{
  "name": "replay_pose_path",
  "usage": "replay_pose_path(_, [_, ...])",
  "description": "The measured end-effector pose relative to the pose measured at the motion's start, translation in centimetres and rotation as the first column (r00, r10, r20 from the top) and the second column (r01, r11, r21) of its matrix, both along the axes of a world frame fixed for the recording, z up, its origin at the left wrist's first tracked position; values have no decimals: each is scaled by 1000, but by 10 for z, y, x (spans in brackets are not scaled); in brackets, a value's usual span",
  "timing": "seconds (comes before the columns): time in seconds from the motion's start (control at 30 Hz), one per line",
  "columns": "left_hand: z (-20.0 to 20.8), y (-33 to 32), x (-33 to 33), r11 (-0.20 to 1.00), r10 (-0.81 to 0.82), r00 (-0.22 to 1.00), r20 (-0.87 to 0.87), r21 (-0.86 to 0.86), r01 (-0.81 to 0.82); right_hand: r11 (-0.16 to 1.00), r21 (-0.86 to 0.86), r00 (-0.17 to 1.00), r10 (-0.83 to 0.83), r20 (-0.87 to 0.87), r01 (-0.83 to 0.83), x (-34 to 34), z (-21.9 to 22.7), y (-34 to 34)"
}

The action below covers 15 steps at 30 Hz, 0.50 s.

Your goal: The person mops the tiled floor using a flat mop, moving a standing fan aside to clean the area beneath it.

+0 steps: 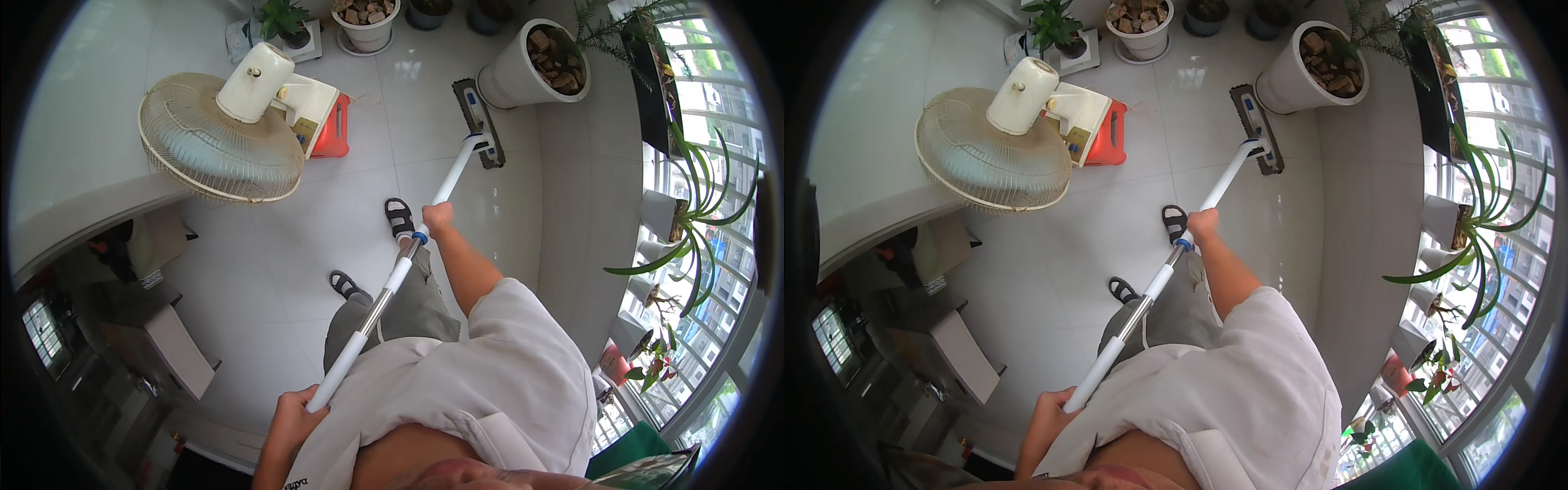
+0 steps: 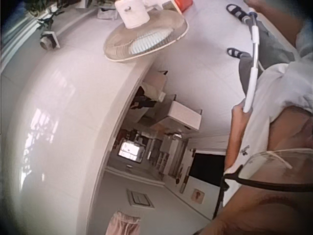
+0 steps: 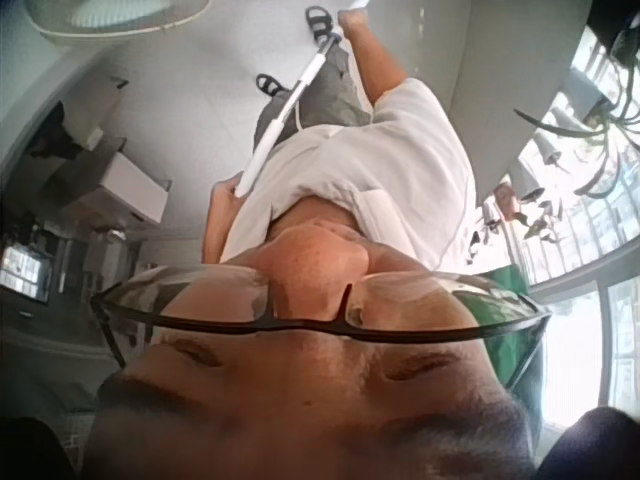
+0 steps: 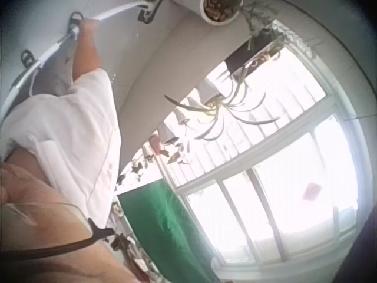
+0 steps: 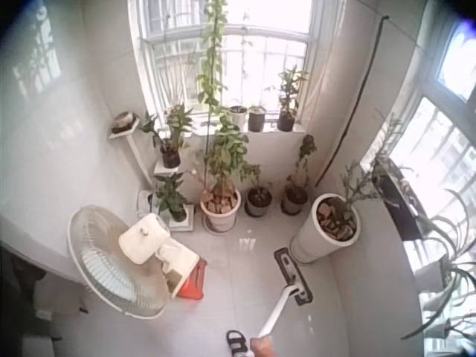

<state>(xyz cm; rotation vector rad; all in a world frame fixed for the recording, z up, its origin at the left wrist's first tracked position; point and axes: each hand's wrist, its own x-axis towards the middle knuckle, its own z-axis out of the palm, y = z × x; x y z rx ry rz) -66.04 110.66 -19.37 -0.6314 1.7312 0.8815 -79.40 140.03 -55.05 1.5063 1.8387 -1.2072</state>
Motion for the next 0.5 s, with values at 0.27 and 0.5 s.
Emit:
replay_pose_path(0.27, [-3, -101, 99, 992, 34, 998, -53, -120, -40, 988, 124, 994, 87, 68, -95, 69, -20, -127])
replay_pose_path(0.5, [99, -253, 210, 941, 29, 998, 62, -339, -6, 961, -211, 955, 222, 195, -180, 171, 44, -327])
